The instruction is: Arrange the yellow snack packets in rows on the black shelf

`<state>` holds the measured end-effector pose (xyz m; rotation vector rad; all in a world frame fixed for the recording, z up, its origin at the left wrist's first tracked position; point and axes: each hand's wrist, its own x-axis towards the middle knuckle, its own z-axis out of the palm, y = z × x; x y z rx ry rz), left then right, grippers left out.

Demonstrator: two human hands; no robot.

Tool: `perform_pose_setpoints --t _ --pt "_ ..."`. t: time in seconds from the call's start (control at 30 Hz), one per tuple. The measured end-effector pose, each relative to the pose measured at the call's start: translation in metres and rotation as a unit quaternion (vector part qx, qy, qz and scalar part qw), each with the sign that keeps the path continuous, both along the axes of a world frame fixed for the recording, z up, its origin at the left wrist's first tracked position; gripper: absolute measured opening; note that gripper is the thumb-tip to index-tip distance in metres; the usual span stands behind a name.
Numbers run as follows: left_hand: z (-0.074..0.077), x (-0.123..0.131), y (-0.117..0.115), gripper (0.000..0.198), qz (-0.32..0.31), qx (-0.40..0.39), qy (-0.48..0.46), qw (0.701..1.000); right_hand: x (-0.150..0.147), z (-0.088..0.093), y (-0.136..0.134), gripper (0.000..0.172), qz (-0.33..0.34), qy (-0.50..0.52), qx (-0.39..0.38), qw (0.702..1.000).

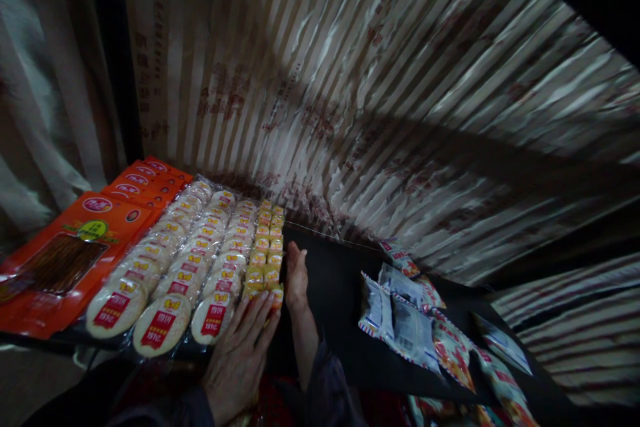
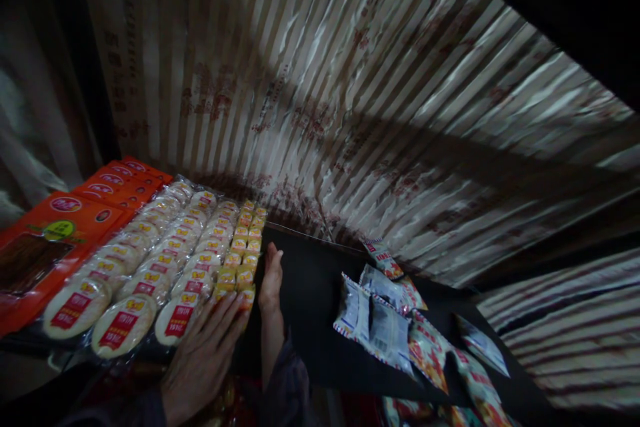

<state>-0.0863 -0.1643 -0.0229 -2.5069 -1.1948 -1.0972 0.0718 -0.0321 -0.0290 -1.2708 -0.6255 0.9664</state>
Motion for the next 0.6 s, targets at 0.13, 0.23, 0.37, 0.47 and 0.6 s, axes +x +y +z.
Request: perform_pose_setpoints --t 0.13,0.23,0.37,0.47,0.6 --pt "0.002 0.001 -0.014 0.049 -0.014 0.022 -0.001 1.0 0.008 -0.001 -0.037 0.092 -0.023 -0.006 0.004 1.0" --pt "-0.011 0.01 -0.036 0.031 -0.038 0.041 -0.049 0.997 0.01 -0.003 -0.065 0.088 -0.019 -0.017 0.005 1.0" --pt "-0.042 0.02 -0.078 0.024 -0.014 0.019 -0.075 0.997 0.002 -0.002 -0.101 0.087 -0.025 -0.039 -0.013 0.999" --pt "-0.058 0.011 -0.11 0.025 -0.048 -0.053 -0.048 0.996 -0.013 0.002 -0.134 0.082 -0.039 -0.069 -0.011 0.997" --pt "-0.059 -0.016 -0.138 0.035 -0.041 -0.258 0.016 0.965 -0.043 0.002 -0.195 0.062 -0.043 -0.144 -0.005 0.989"
